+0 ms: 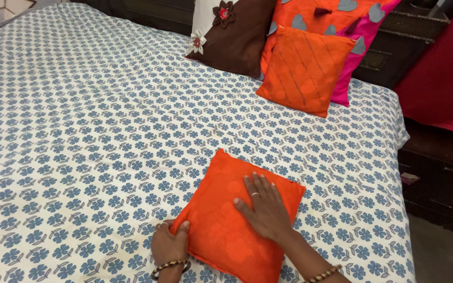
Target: The person arranges decorative pillows on a bed. They smooth and position an orange pillow, then place a brown pillow with a white ribbon bow, adjusting the bow and smoothing the surface before setting it down.
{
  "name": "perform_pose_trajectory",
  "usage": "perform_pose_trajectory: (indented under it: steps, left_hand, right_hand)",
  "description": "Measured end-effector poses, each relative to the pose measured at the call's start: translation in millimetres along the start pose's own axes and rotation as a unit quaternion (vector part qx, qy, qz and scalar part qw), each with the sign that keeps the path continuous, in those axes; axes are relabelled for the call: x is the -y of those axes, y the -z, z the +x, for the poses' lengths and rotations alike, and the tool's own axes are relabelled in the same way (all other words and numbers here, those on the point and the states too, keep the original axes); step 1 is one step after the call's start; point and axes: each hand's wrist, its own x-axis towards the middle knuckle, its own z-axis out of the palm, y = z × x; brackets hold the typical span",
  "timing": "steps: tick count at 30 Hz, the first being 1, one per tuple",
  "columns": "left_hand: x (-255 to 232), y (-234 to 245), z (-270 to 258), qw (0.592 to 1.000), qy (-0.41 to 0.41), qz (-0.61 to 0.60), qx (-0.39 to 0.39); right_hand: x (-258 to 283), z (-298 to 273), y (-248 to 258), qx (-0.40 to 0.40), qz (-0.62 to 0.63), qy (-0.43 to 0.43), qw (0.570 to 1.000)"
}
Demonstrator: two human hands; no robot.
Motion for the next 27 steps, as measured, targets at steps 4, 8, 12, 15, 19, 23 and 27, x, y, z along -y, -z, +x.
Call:
perform_pose_trajectory:
  steps: [4, 8, 12, 15, 19, 23, 27]
  left_hand:
    - [-13.3, 12.5, -6.9, 0.999, 0.022, 0.034, 0.03]
    - [-21.9, 20.1, -12.0, 0.997, 0.041, 0.045, 0.039]
    - [-11.9, 6.6, -8.3, 0.998, 0.056, 0.02, 0.018]
    - [-0.8, -7.0, -6.3, 0.992, 0.118, -0.042, 0.007]
    - [-11.8, -6.4, -11.1, 0.982, 0.128, -0.14, -0.027]
    - [-56.5, 19.6, 8.6, 0.969, 0.148, -0.191, -0.054]
    - [-79.6, 31.3, 32.3, 0.957, 0.049, -0.284, -0.038]
  right_hand:
    - [-26.2, -9.7, -9.8, -0.015, 0.025, -0.036, 0.999]
    - [-36.4, -12.0, -3.9, -0.011, 0.046, -0.083, 0.995]
    - [-43.7, -2.4, 23.1, 0.047, 0.047, -0.195, 0.979]
    - [-50.1, 7.5, 46.7, 0.033, 0.035, -0.166, 0.985]
    - [-46.0, 9.6, 59.5, 0.056, 0.138, -0.18, 0.972]
    - [-58.8, 3.7, 69.0, 0.056, 0.164, -0.184, 0.968]
    - [-66.6, -19.2, 78.1, 0.133, 0.224, -0.26, 0.93]
